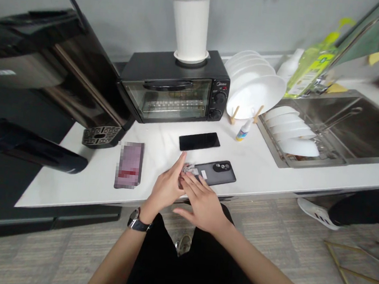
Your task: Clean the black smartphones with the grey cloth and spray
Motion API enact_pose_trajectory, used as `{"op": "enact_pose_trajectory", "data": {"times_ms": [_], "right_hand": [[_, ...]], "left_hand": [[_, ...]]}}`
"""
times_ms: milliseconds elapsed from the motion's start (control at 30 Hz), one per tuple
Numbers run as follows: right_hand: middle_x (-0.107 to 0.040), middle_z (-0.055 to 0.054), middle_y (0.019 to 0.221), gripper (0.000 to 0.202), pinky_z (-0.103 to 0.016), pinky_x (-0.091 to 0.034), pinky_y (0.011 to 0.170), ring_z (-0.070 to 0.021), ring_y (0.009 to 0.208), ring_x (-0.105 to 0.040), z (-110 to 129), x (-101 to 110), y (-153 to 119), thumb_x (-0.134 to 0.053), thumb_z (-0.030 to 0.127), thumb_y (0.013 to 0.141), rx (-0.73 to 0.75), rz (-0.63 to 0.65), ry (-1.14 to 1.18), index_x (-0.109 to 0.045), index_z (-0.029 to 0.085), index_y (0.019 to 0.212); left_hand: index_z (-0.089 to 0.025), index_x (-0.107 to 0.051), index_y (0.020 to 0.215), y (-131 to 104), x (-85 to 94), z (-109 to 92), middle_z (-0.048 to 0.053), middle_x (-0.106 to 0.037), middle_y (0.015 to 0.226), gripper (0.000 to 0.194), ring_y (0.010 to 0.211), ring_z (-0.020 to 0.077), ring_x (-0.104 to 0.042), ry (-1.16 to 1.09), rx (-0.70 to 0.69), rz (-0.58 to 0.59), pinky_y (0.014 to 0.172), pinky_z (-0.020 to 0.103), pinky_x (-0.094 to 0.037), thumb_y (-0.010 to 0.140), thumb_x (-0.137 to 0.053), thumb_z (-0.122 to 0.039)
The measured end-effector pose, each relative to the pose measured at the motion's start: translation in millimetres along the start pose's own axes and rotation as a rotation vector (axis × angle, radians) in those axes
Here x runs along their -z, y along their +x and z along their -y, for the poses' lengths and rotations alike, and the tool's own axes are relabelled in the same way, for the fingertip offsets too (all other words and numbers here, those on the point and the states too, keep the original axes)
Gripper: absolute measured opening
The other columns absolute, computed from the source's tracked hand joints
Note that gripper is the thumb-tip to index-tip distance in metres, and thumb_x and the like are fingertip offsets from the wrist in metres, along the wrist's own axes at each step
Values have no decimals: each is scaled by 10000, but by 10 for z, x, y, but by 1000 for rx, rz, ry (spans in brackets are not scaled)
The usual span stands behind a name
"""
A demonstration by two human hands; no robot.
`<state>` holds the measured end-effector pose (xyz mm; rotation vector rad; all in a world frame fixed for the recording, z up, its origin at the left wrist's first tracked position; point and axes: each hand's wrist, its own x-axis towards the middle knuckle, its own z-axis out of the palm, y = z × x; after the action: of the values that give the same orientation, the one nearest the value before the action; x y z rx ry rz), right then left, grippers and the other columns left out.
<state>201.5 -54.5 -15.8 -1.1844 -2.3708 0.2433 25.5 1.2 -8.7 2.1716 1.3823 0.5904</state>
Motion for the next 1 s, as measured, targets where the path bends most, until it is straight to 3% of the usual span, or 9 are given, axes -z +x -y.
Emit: {"op": "enact_pose_trajectory", "data": {"times_ms": [167,267,367,433,533,633,767,900,1000], "right_hand": [[-486,-115,1663,681,-516,-426,1250,-288,1548,-464,-330,306,-621,-497,474,1101,-97,-28,-155,-329,153,1678],[-513,-118,1645,698,-565,-430,1232,-323,1538,-475,-598,411,-755,-509,444,1098,-231,-122,-247,-274,187,1703],[-490,-138,1659,709,-611,-409,1241,-368,1567,-421,-741,382,-558,-522,509,1080,-296,-164,-239,-348,166,1675],[-494,-177,1649,740,-616,-396,1255,-384,1570,-411,-684,278,-295,-537,570,1059,-281,-163,-174,-427,110,1629],[-480,-246,1639,817,-580,-379,1282,-384,1566,-418,-378,62,77,-546,624,1037,-199,-124,-55,-473,15,1576],[-477,-263,1634,818,-528,-370,1300,-355,1572,-415,-45,-62,187,-521,604,1053,-79,-59,40,-463,-32,1564],[-506,-173,1640,640,-494,-420,1276,-284,1540,-476,15,62,-148,-484,462,1097,3,6,30,-456,62,1595],[-530,-115,1630,606,-497,-465,1237,-268,1495,-537,-304,317,-661,-501,356,1104,-60,-30,-111,-367,167,1664],[-524,-124,1634,657,-544,-461,1228,-317,1510,-515,-596,426,-810,-531,379,1093,-180,-113,-216,-326,183,1686]], "left_hand": [[-335,5,1727,10,27,-66,109,-493,1670,1281,1496,278,-544,-2,-24,0,1172,378,-529,827,-907,-354],[-345,5,1726,28,40,-72,109,-479,1679,1304,1501,288,-537,9,-29,7,1184,391,-518,811,-923,-371],[-340,-3,1728,41,41,-65,108,-495,1668,1282,1496,293,-544,14,-31,10,1184,402,-516,824,-911,-380],[-329,-7,1730,43,38,-53,114,-495,1667,1250,1497,297,-543,9,-33,9,1181,409,-517,845,-889,-383],[-314,4,1732,35,27,-23,118,-450,1695,1178,1499,297,-541,-3,-49,22,1175,409,-524,890,-819,-308],[-316,-17,1735,17,8,4,95,-394,1728,1063,1485,282,-557,19,-27,7,1172,395,-527,921,-682,-158],[-316,-11,1734,1,0,-7,103,-426,1712,1117,1459,280,-586,21,-17,-7,1158,383,-539,898,-743,-195],[-326,2,1728,16,27,-50,115,-485,1675,1261,1485,278,-558,-8,-41,3,1161,376,-535,836,-888,-318],[-328,-9,1729,37,45,-70,115,-531,1641,1291,1497,290,-544,5,-34,11,1173,395,-525,813,-918,-371]]}}
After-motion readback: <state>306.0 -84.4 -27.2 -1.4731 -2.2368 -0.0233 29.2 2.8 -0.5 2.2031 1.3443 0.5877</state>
